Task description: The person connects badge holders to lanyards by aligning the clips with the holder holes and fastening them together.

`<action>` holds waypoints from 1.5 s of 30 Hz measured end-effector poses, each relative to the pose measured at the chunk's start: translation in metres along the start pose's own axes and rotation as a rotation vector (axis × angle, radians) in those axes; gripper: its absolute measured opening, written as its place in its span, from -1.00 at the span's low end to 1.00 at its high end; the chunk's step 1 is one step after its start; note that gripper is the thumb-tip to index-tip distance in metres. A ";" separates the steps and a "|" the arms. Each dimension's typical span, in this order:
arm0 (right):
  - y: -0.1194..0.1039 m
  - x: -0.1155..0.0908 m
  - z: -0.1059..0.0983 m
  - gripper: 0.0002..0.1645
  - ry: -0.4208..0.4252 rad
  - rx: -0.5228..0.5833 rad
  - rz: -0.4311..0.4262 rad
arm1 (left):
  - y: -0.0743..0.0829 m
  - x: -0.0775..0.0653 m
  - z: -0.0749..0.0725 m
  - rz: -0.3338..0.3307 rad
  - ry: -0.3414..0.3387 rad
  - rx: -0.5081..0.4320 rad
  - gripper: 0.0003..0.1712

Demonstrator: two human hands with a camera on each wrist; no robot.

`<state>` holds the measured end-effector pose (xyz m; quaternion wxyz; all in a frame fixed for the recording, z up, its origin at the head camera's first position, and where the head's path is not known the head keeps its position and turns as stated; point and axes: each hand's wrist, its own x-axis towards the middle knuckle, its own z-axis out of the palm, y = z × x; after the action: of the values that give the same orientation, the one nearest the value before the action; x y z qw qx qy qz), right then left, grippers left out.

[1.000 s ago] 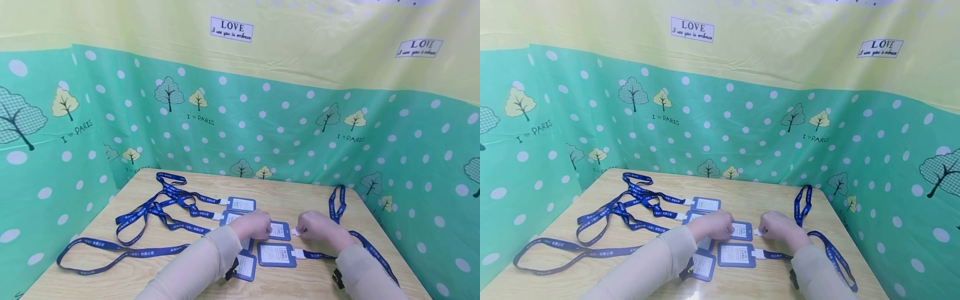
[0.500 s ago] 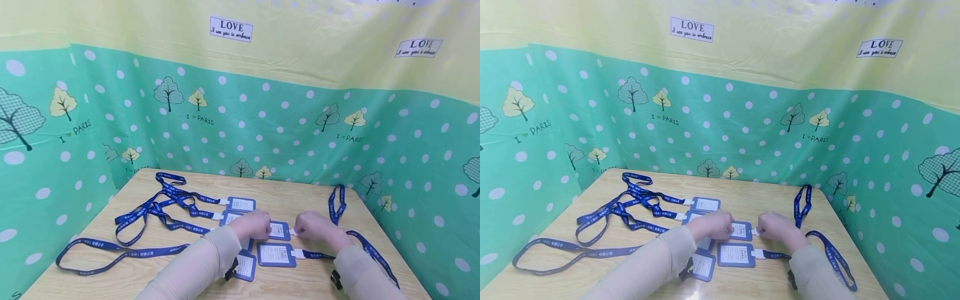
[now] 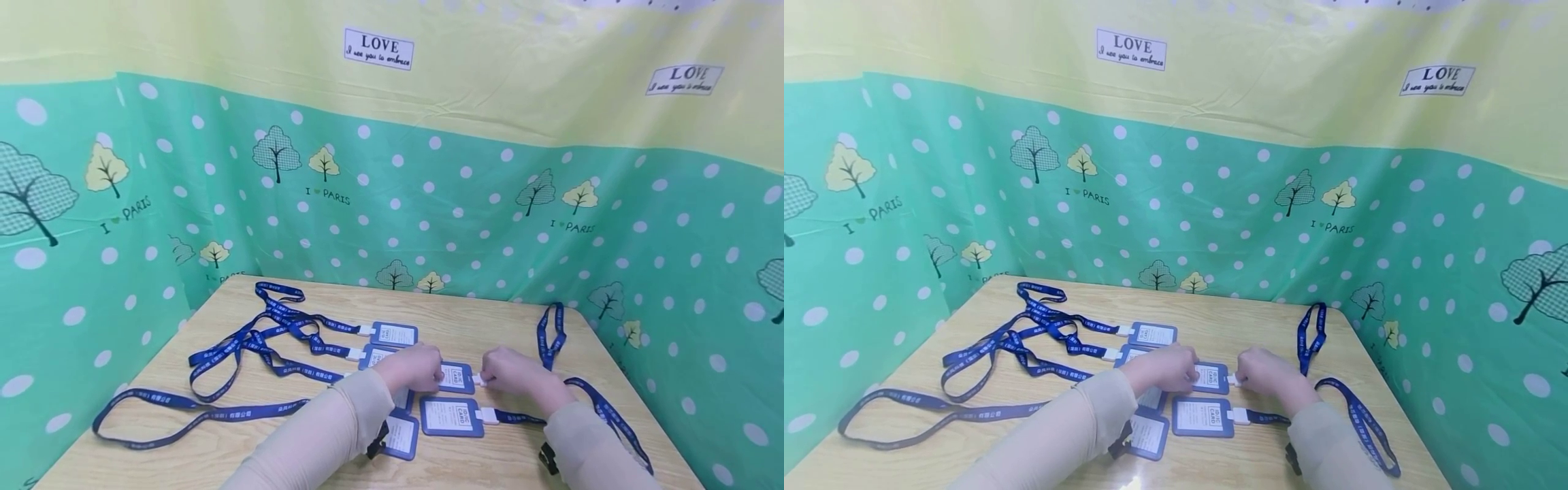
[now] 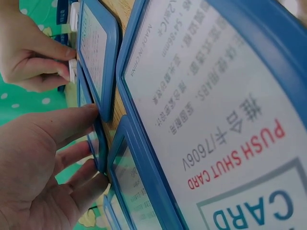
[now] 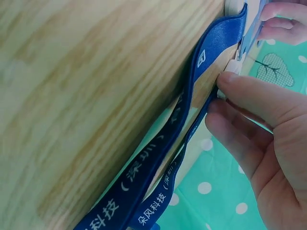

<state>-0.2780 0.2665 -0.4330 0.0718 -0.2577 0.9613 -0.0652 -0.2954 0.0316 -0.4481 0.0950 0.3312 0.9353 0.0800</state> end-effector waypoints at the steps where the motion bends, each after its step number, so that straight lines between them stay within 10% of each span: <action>1: 0.000 0.000 0.000 -0.91 -0.002 0.001 0.004 | 0.001 0.000 0.000 -0.002 0.000 0.000 -0.78; 45: 0.007 0.007 0.002 -0.90 0.004 0.057 0.011 | 0.002 -0.004 -0.005 0.004 -0.011 -0.013 -0.74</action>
<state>-0.2873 0.2687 -0.4371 0.0777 -0.2503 0.9606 -0.0926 -0.2927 0.0304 -0.4429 0.1019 0.3328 0.9337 0.0844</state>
